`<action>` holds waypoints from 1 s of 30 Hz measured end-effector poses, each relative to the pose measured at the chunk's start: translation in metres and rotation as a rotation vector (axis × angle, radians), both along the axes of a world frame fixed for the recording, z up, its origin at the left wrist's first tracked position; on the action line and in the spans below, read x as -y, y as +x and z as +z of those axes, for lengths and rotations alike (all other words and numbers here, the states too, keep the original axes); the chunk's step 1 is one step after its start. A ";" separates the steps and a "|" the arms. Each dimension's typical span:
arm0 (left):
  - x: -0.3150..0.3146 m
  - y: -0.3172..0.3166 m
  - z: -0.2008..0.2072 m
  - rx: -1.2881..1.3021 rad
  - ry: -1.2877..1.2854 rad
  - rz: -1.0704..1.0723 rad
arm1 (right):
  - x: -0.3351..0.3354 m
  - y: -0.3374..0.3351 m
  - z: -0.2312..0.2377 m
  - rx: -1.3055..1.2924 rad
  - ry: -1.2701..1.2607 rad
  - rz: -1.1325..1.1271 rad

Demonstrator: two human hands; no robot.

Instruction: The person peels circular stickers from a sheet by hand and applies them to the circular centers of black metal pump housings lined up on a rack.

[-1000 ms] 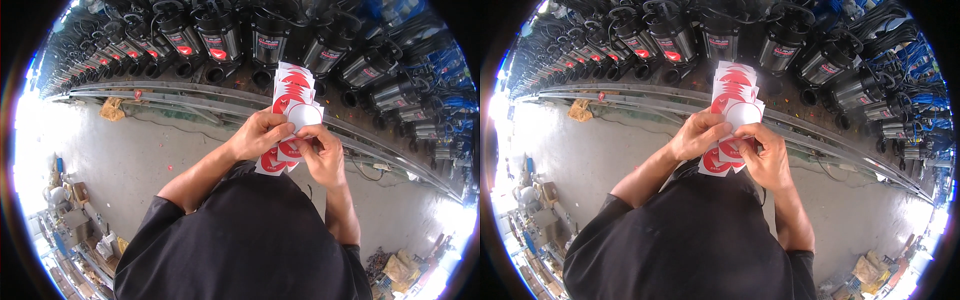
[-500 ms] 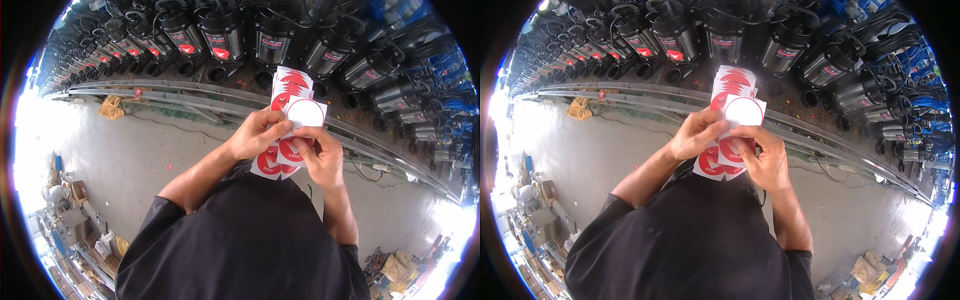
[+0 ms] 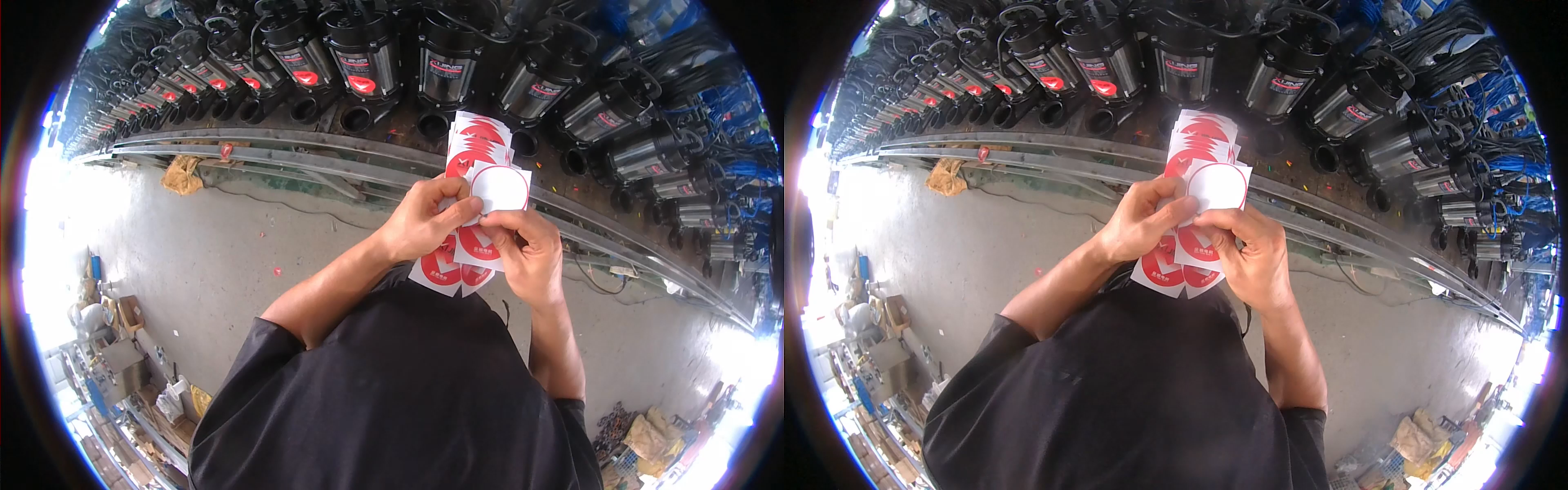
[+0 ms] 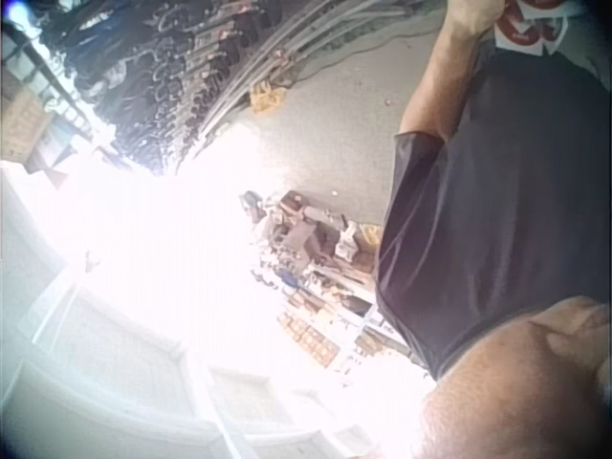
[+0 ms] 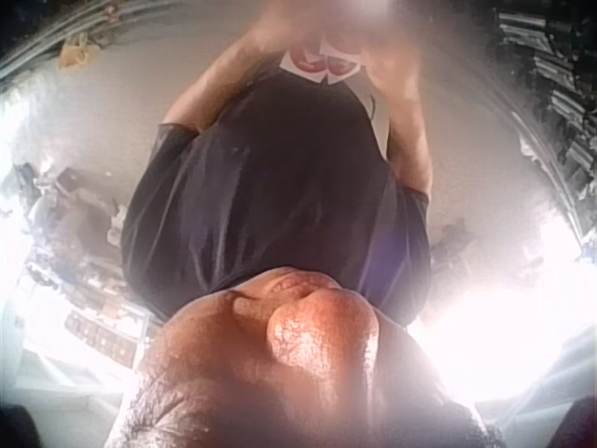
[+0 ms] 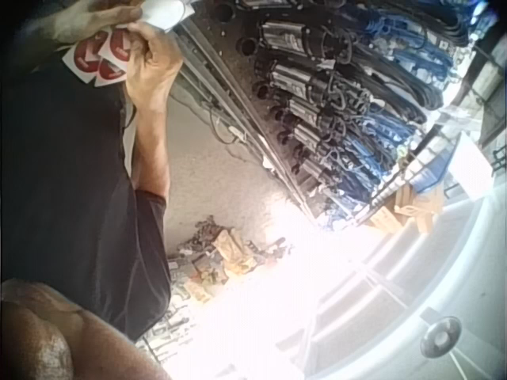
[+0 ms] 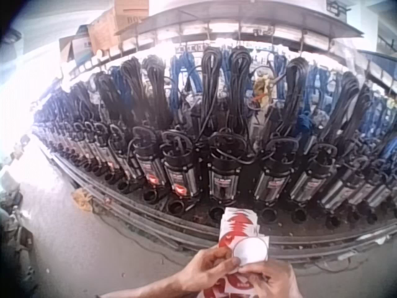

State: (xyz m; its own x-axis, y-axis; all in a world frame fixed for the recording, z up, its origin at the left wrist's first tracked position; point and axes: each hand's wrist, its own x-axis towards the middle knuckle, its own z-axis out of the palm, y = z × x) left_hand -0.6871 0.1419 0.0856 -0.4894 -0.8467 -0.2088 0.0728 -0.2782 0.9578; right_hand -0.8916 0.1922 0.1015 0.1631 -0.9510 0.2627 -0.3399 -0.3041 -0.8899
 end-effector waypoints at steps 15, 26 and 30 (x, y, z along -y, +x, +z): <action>0.004 -0.004 -0.008 0.025 -0.093 0.042 | -0.001 0.002 -0.007 0.005 -0.049 -0.031; 0.007 -0.002 -0.011 0.048 -0.108 0.054 | -0.001 0.005 -0.004 -0.032 -0.008 -0.083; 0.007 -0.003 -0.014 0.027 -0.082 0.055 | 0.001 0.010 -0.006 0.018 -0.045 -0.116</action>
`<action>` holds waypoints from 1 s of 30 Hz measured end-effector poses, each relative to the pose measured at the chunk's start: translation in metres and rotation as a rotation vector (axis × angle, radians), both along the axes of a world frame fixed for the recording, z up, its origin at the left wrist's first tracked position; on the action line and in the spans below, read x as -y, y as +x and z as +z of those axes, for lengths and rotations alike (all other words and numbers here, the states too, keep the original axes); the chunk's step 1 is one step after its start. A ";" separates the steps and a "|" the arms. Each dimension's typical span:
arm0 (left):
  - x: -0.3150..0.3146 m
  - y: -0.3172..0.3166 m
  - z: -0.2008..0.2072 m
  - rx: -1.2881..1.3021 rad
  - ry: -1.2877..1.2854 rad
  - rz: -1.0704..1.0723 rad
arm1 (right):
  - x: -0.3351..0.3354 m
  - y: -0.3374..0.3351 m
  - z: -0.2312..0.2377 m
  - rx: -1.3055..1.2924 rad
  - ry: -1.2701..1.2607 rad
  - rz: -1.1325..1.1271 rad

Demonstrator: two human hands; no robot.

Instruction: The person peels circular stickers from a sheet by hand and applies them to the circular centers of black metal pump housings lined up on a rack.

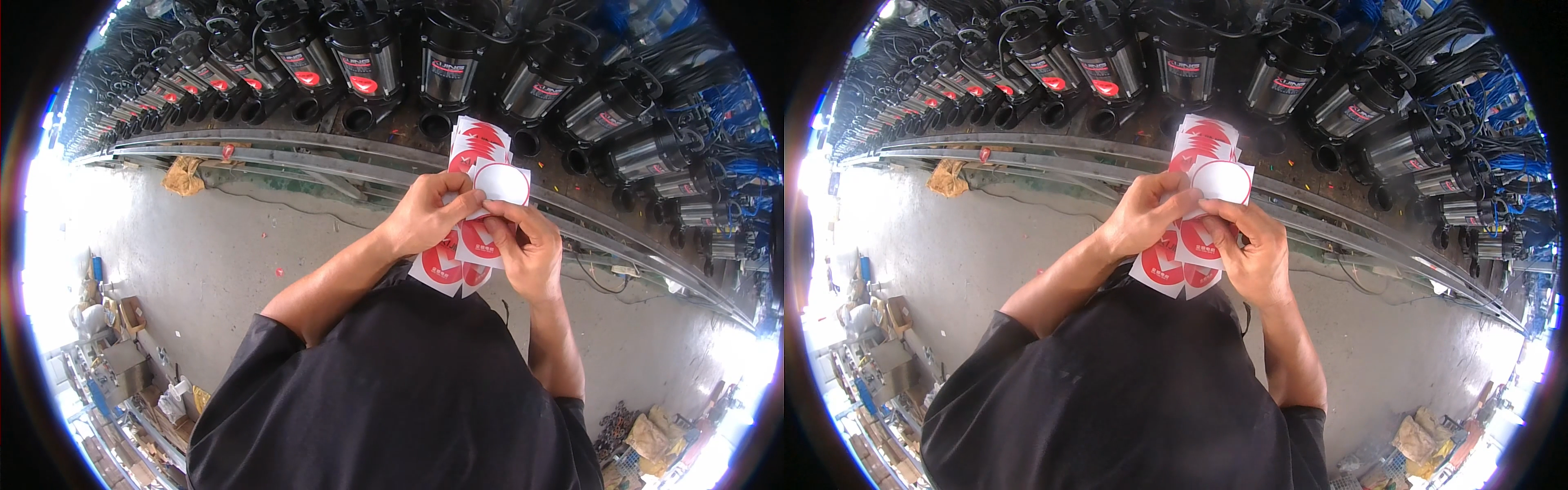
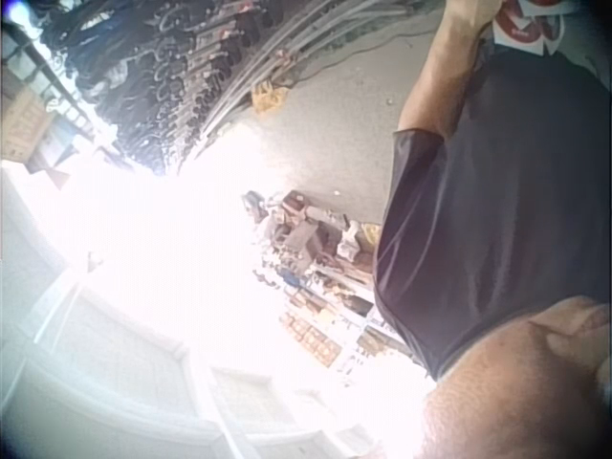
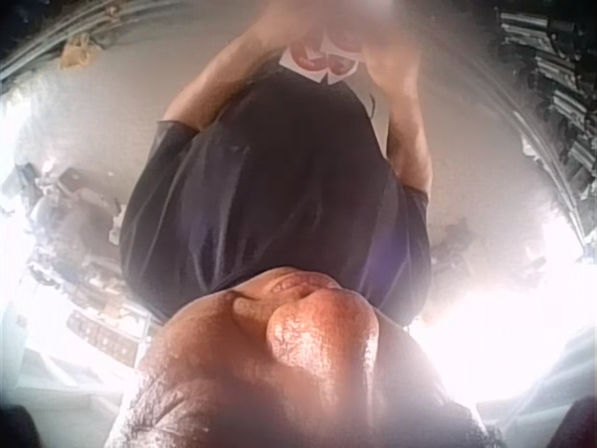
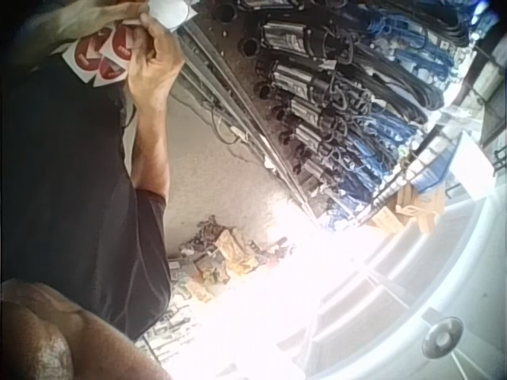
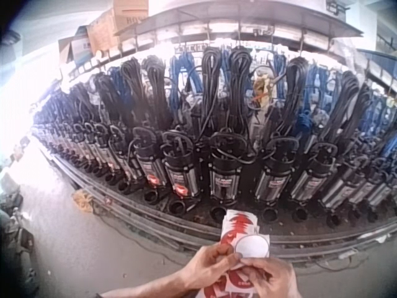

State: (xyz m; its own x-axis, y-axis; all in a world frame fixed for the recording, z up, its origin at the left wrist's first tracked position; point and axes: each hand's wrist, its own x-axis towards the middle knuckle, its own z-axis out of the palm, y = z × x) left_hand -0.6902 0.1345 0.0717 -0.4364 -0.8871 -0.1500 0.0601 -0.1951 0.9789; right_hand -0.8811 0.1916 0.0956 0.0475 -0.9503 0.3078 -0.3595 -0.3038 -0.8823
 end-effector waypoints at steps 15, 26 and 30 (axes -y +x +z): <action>0.004 0.003 0.009 0.167 -0.046 0.011 | -0.002 -0.011 -0.009 0.056 0.095 0.141; 0.003 0.004 0.000 -0.064 0.144 0.156 | -0.006 -0.012 -0.008 0.509 0.318 0.224; -0.002 0.016 -0.007 -0.083 -0.038 0.022 | -0.006 -0.011 -0.003 0.489 0.287 0.052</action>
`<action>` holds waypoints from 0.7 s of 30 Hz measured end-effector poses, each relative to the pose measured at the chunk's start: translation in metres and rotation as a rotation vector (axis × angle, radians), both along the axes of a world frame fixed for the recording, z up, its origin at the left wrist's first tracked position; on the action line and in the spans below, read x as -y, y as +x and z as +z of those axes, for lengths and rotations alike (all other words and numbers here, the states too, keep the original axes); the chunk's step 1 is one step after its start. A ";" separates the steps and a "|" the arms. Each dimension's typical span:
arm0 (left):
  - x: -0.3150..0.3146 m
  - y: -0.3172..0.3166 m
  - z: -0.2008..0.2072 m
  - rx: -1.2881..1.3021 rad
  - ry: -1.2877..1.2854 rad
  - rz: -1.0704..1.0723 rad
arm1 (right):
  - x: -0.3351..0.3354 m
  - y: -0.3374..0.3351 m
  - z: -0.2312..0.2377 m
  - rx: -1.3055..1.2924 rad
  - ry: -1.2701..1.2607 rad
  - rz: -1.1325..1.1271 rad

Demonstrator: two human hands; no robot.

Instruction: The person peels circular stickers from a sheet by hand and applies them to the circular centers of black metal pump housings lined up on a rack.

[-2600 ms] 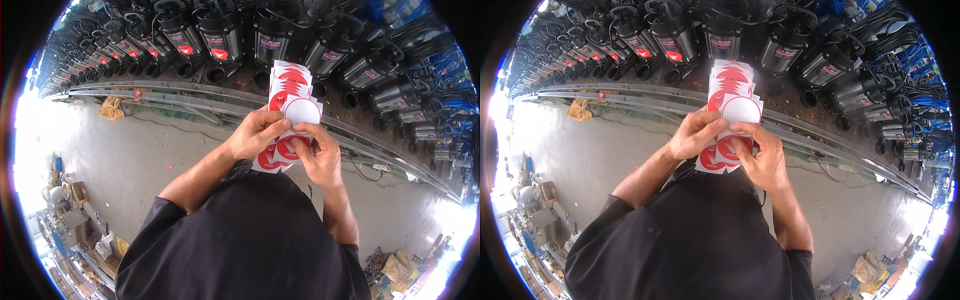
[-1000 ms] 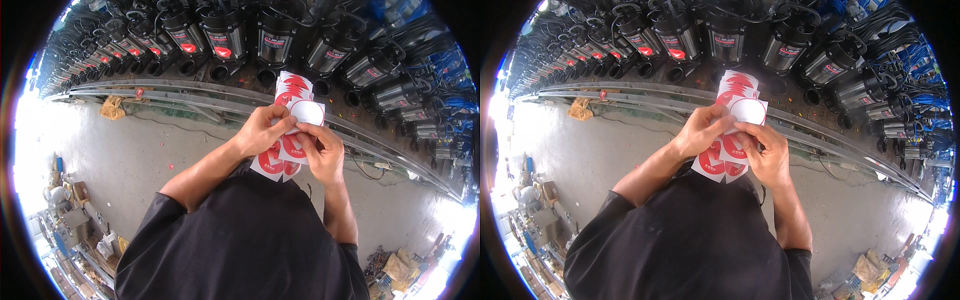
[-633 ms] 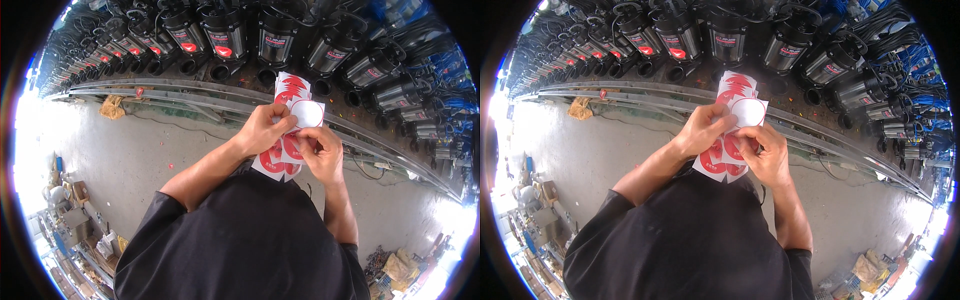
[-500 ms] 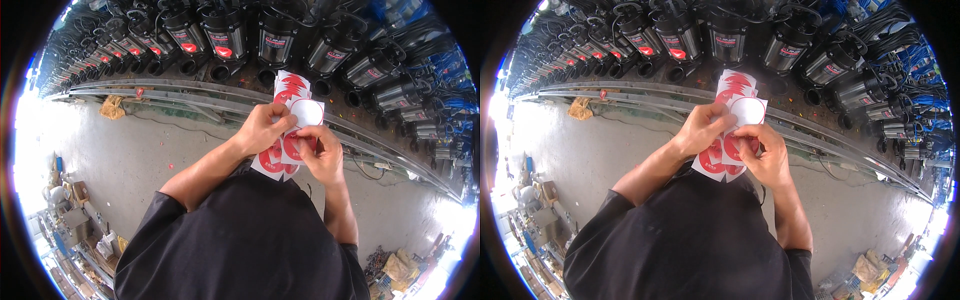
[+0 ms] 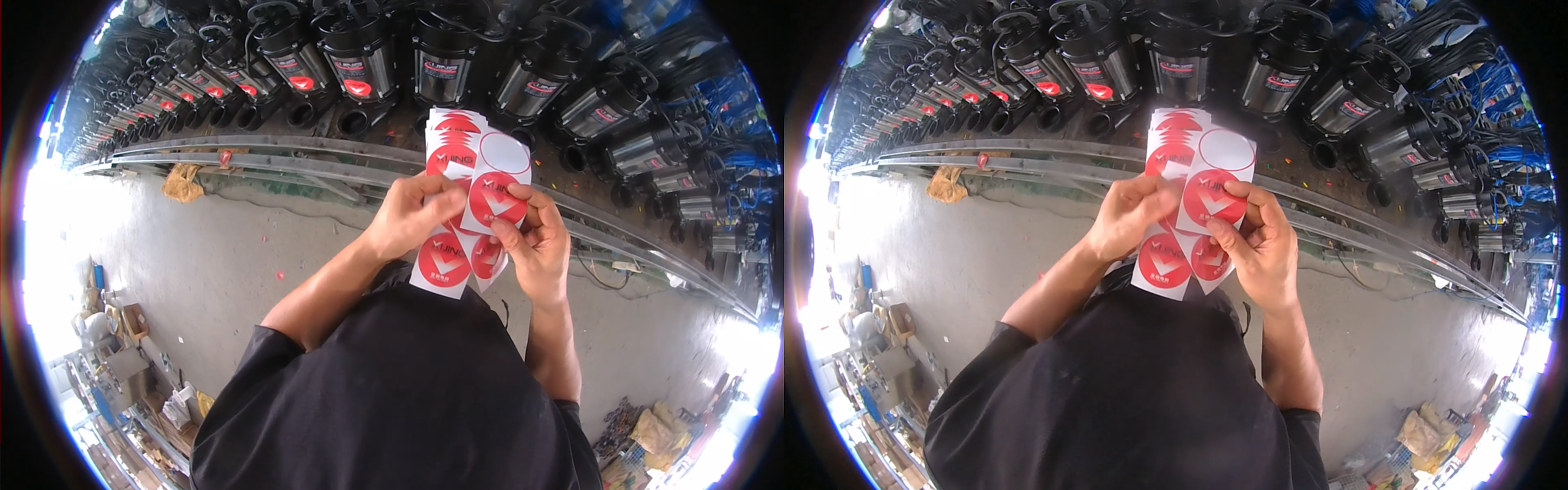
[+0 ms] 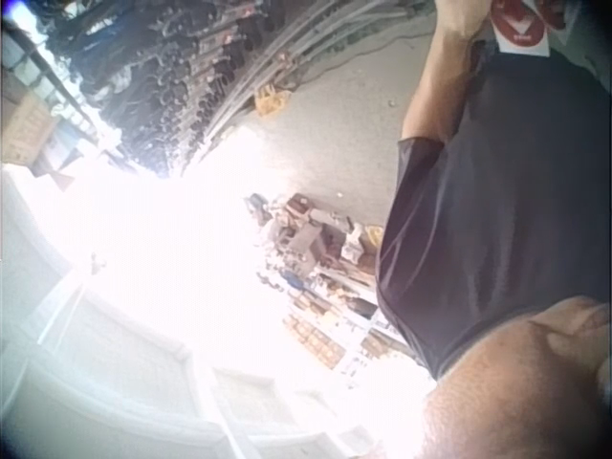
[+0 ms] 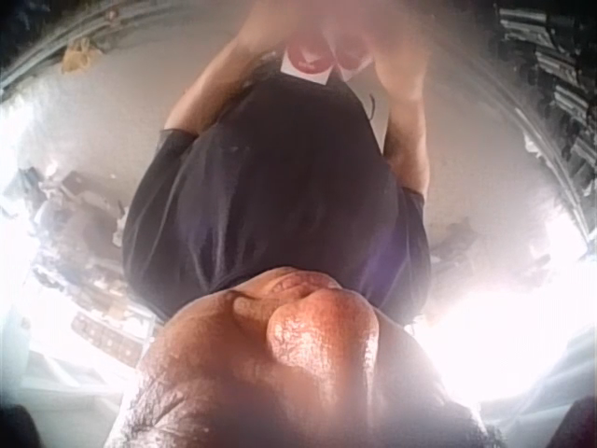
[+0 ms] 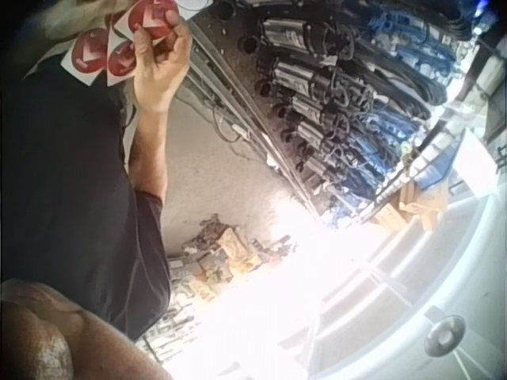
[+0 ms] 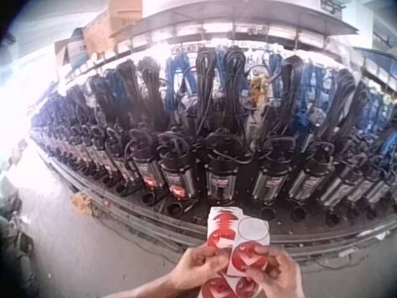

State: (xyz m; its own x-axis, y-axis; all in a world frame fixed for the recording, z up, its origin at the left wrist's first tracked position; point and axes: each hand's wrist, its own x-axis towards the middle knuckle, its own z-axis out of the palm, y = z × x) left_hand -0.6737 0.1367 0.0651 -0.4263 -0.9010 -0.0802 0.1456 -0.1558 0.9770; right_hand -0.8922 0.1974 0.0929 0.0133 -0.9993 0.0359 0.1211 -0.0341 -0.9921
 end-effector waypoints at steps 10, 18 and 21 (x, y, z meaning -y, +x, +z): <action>-0.010 -0.005 0.004 0.238 -0.219 -0.003 | 0.003 0.006 -0.007 -0.097 -0.017 -0.082; -0.015 -0.009 -0.021 -0.064 0.141 0.089 | 0.011 -0.010 -0.001 -0.608 -0.316 -0.110; -0.013 -0.004 -0.024 -0.086 0.117 0.070 | 0.009 -0.009 0.013 -0.284 -0.123 -0.003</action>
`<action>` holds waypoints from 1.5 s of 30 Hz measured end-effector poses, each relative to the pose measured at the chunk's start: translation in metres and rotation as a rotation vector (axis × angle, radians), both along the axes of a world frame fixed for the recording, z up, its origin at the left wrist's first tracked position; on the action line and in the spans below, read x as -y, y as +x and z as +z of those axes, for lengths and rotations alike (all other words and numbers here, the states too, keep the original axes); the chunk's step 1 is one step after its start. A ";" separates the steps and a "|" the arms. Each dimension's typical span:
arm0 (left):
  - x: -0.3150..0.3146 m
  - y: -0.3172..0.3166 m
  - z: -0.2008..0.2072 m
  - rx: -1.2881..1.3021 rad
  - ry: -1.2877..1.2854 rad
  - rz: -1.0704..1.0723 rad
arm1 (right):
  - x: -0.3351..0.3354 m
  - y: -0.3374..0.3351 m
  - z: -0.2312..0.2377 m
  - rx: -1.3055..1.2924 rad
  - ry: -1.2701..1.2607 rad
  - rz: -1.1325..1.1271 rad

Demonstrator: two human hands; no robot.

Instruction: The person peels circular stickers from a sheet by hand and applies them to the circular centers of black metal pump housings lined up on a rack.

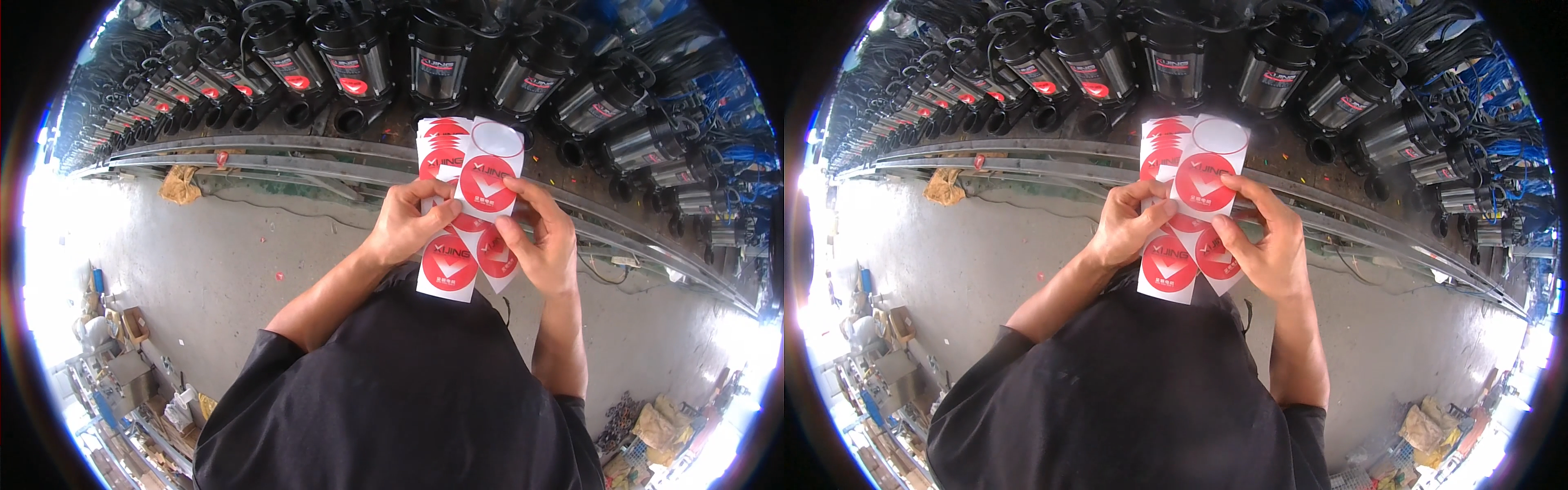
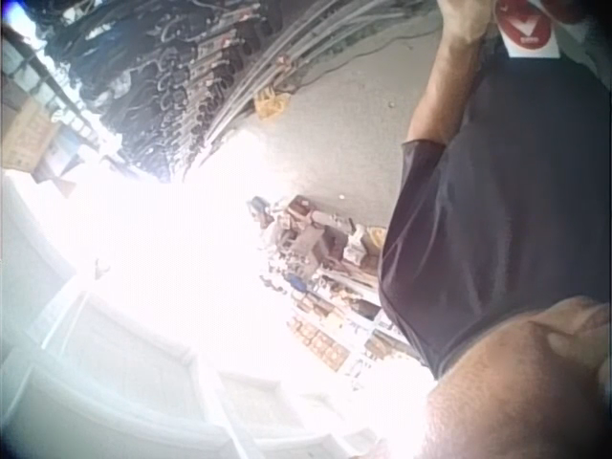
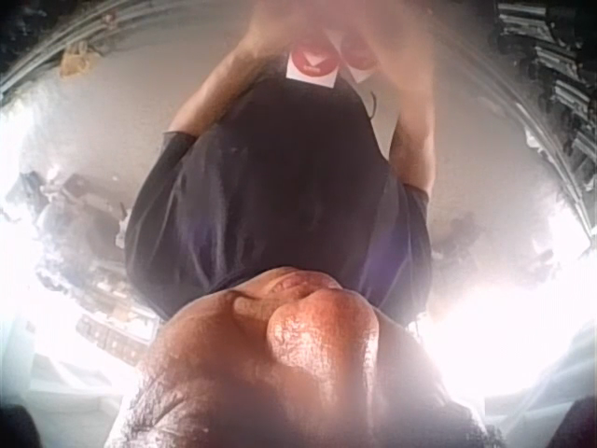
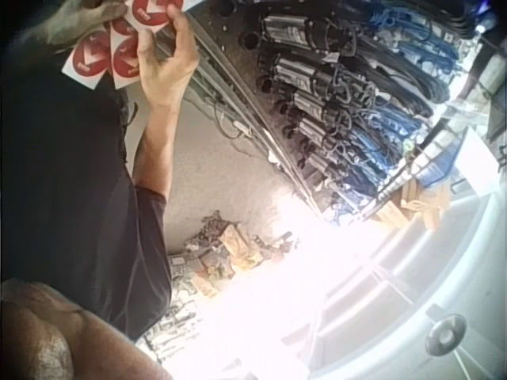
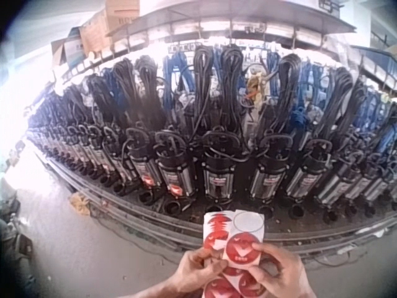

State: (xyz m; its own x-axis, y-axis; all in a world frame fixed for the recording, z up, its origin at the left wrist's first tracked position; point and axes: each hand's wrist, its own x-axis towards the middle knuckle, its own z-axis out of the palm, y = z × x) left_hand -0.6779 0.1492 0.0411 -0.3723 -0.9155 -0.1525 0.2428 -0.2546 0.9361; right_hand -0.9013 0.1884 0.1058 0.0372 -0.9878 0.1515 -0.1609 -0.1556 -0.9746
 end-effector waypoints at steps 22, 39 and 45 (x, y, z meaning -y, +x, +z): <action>-0.012 0.004 0.025 0.030 -0.091 -0.050 | -0.025 0.037 -0.029 0.180 -0.006 -0.310; -0.008 0.005 0.032 0.376 -0.629 -0.046 | -0.016 0.019 0.005 -0.424 -0.295 -0.055; -0.010 0.004 0.032 0.333 -0.786 -0.039 | -0.018 0.022 0.005 -0.421 -0.245 -0.033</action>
